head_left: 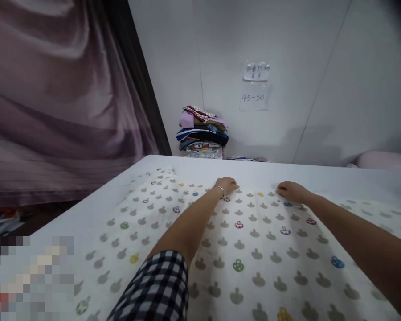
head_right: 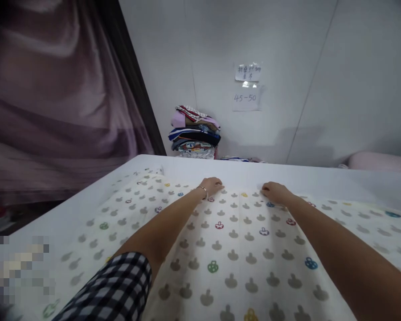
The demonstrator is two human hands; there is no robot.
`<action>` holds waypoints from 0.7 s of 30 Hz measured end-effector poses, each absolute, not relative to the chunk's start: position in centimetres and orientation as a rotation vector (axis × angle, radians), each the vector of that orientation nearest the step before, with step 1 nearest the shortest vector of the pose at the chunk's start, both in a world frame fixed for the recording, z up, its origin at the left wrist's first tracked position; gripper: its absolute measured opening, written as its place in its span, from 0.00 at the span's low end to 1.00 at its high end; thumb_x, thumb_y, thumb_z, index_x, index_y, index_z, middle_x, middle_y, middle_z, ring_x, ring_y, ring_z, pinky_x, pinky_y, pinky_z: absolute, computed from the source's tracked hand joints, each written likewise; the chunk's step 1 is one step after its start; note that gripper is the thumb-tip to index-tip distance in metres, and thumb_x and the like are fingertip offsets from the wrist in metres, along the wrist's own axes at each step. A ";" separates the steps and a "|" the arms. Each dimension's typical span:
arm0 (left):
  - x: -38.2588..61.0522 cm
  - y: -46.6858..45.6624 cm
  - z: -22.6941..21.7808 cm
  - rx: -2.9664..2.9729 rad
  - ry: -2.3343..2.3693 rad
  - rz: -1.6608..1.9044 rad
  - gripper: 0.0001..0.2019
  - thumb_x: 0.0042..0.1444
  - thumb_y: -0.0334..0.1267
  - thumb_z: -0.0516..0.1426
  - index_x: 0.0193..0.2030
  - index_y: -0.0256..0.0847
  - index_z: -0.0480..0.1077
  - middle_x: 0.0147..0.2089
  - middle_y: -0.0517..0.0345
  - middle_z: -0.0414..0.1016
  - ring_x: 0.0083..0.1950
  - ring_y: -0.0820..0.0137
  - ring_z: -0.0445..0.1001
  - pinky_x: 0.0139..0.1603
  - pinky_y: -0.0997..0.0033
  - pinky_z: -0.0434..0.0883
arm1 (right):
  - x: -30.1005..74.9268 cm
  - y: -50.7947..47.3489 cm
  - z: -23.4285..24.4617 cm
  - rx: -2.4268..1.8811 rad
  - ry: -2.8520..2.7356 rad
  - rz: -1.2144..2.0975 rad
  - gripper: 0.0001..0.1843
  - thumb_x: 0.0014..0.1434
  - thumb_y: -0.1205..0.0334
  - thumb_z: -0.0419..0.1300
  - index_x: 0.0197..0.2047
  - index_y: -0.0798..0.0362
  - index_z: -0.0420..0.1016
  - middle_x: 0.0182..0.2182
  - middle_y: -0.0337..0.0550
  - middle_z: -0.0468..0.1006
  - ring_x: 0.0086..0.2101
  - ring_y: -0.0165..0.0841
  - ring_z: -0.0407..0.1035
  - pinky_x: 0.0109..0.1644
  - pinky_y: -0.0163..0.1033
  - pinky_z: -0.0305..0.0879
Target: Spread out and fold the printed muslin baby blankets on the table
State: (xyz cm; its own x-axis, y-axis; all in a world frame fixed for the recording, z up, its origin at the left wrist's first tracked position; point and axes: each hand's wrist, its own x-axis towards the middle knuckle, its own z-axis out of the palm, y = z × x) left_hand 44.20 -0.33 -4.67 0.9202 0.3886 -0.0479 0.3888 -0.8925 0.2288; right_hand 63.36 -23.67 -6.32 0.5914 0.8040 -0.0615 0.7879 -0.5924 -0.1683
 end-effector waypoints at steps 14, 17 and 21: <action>39.5 6.6 -4.3 2.843 0.942 0.019 0.14 0.58 0.42 0.49 0.44 0.46 0.73 0.51 0.56 0.74 0.54 0.64 0.69 0.56 0.62 0.59 | 62.0 -22.1 -6.9 -2.747 -1.220 0.129 0.13 0.60 0.59 0.50 0.37 0.53 0.74 0.38 0.47 0.77 0.38 0.39 0.70 0.35 0.38 0.58; 39.7 6.5 -4.8 2.852 0.917 0.040 0.14 0.59 0.42 0.49 0.47 0.46 0.71 0.53 0.57 0.73 0.55 0.64 0.67 0.58 0.60 0.57 | 62.2 -22.4 -7.1 -2.753 -1.222 0.121 0.13 0.59 0.58 0.49 0.37 0.52 0.74 0.38 0.46 0.78 0.38 0.39 0.70 0.35 0.38 0.58; 38.3 7.9 -4.3 2.859 0.855 -0.028 0.14 0.60 0.46 0.50 0.46 0.47 0.71 0.52 0.59 0.73 0.55 0.66 0.67 0.60 0.58 0.56 | 62.8 -22.5 -7.1 -2.729 -1.208 0.181 0.13 0.56 0.53 0.52 0.36 0.50 0.75 0.36 0.44 0.78 0.37 0.39 0.71 0.34 0.37 0.59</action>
